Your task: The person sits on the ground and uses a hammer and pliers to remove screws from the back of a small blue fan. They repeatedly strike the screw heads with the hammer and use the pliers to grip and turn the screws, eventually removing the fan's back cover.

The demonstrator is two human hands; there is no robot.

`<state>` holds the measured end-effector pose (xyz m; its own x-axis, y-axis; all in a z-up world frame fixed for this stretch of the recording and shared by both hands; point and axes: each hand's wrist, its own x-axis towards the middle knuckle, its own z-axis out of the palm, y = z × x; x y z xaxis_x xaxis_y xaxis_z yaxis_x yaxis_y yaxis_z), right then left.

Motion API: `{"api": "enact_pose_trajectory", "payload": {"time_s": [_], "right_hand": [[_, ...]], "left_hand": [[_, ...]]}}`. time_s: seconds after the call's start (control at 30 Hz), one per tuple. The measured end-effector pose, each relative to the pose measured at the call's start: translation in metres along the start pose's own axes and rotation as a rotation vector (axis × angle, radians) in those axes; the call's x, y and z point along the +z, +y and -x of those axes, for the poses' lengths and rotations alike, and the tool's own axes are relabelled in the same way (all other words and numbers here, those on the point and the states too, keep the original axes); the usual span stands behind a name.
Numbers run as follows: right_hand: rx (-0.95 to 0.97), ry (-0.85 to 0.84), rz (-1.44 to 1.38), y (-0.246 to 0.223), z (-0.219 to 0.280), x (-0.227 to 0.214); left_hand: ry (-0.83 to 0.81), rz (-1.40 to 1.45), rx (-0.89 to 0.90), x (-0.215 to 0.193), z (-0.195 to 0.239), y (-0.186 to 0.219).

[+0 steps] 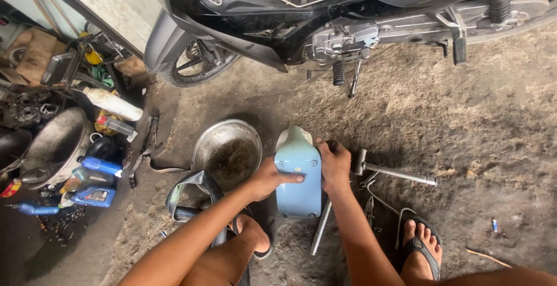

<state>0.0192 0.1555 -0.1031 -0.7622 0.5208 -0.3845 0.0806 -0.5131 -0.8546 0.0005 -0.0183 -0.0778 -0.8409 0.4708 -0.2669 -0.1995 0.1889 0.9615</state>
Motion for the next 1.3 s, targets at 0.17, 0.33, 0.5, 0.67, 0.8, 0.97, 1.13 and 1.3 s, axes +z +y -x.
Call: {"api": "enact_pose_trajectory", "payload": {"time_s": [0.17,0.33,0.5,0.67,0.8,0.97,1.13,1.3], "right_hand": [[0.069,-0.096,-0.137,-0.03,0.008,-0.008],[-0.117,-0.179,-0.014,-0.024,-0.002,-0.031],[-0.471,-0.398,0.241,-0.066,0.046,-0.015],[-0.641,-0.419,0.455,-0.052,0.056,-0.006],[-0.702,-0.435,0.577,-0.051,0.062,0.0],[-0.716,-0.411,0.623,-0.044,0.054,-0.006],[-0.688,-0.443,0.579,-0.054,0.057,-0.003],[-0.524,-0.515,0.408,-0.056,0.055,0.002]], "left_hand": [[0.071,0.024,0.099,0.009,-0.008,0.01],[0.173,0.017,0.2,0.001,-0.023,0.021],[0.265,0.078,0.326,0.006,-0.027,0.045],[0.268,0.11,0.336,0.012,-0.024,0.051],[0.236,0.009,0.439,0.02,-0.024,0.04],[0.259,-0.099,0.585,0.035,-0.021,0.037],[0.269,-0.188,0.667,0.038,-0.019,0.04],[0.222,-0.305,0.69,0.037,-0.009,0.052]]}}
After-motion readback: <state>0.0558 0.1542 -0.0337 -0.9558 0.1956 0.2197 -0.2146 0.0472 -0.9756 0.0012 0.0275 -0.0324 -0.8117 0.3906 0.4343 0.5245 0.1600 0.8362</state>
